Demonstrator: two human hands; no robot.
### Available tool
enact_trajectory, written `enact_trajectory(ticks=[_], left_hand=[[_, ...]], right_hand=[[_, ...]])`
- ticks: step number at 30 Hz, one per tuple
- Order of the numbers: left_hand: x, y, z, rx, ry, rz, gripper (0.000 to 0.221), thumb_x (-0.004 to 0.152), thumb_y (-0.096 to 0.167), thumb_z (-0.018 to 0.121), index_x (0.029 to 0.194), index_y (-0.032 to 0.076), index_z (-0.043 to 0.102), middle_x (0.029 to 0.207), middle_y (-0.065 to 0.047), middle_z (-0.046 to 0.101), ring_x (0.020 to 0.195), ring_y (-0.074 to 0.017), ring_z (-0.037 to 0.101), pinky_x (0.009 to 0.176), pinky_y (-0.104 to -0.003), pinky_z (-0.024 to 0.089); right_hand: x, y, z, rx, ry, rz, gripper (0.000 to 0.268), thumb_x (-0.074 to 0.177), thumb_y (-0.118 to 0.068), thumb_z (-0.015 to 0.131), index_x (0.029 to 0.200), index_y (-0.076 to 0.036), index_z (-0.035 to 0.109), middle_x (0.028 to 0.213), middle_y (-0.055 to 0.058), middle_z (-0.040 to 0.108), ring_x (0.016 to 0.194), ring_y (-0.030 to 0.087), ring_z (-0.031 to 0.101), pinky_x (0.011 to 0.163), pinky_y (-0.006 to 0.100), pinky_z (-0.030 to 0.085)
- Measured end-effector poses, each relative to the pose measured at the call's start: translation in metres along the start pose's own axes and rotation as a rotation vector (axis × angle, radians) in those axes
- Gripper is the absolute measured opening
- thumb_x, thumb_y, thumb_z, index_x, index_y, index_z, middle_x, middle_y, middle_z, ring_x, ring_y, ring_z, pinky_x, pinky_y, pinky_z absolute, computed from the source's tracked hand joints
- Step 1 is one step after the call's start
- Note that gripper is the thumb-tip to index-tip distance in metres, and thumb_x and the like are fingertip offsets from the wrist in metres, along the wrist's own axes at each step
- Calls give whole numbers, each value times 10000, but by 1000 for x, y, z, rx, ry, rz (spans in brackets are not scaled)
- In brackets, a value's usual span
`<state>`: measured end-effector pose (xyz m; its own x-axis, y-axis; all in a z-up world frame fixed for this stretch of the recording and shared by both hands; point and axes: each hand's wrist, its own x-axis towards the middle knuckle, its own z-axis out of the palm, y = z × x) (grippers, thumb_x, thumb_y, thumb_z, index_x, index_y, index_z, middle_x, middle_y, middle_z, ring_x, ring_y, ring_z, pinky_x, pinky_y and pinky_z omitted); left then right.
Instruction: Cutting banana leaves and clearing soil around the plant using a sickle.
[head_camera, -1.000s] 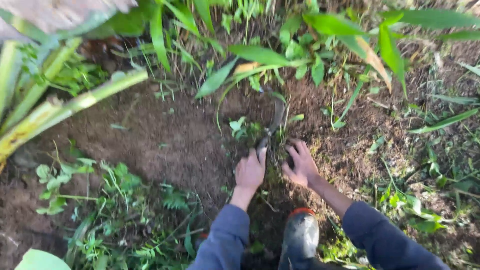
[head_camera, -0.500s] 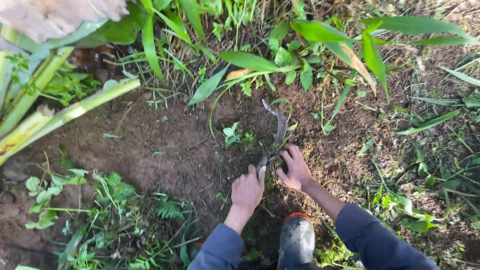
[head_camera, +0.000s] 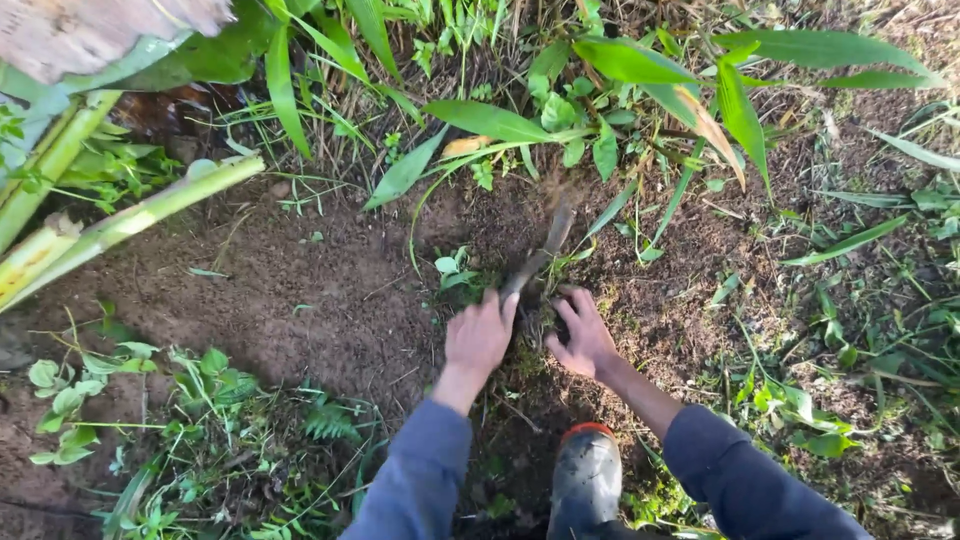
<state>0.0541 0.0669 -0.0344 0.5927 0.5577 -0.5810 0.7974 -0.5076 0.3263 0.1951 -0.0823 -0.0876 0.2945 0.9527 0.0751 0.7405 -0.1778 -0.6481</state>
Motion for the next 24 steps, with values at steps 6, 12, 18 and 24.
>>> enact_trajectory(ticks=[6, 12, 18, 24], left_hand=[[-66, 13, -4, -167, -53, -95, 641, 1083, 516, 231, 1332, 8, 534, 934, -297, 723, 964, -464, 732, 853, -543, 571], [-20, 32, -23, -196, -17, -86, 704, 1067, 580, 191, 1306, 29, 560, 948, -294, 713, 995, -472, 724, 850, -550, 567], [-113, -39, 3, -326, -131, -256, 690, 1023, 586, 246, 1457, 81, 429, 1072, -288, 691, 1046, -529, 624, 892, -645, 468], [-140, -70, 8, 89, 278, 33, 435, 1041, 520, 417, 1111, 119, 572, 542, -104, 652, 452, -395, 658, 398, -504, 490]], right_hand=[[-3, 9, 4, -20, -77, 27, 485, 713, -288, 601, 1142, -67, 566, 1216, 205, 493, 1217, 422, 522, 999, 550, 513], [-6, 12, 9, -2, -7, -3, 468, 722, -247, 631, 1154, -82, 560, 1232, 182, 486, 1205, 433, 525, 998, 555, 504], [-5, 9, 12, -12, -30, 71, 541, 836, -419, 465, 1231, -57, 534, 1403, 216, 464, 1291, 369, 455, 994, 670, 434], [16, -13, -22, 8, 398, 12, 409, 838, -154, 510, 1190, 54, 512, 1357, 245, 464, 1350, 374, 431, 1156, 543, 427]])
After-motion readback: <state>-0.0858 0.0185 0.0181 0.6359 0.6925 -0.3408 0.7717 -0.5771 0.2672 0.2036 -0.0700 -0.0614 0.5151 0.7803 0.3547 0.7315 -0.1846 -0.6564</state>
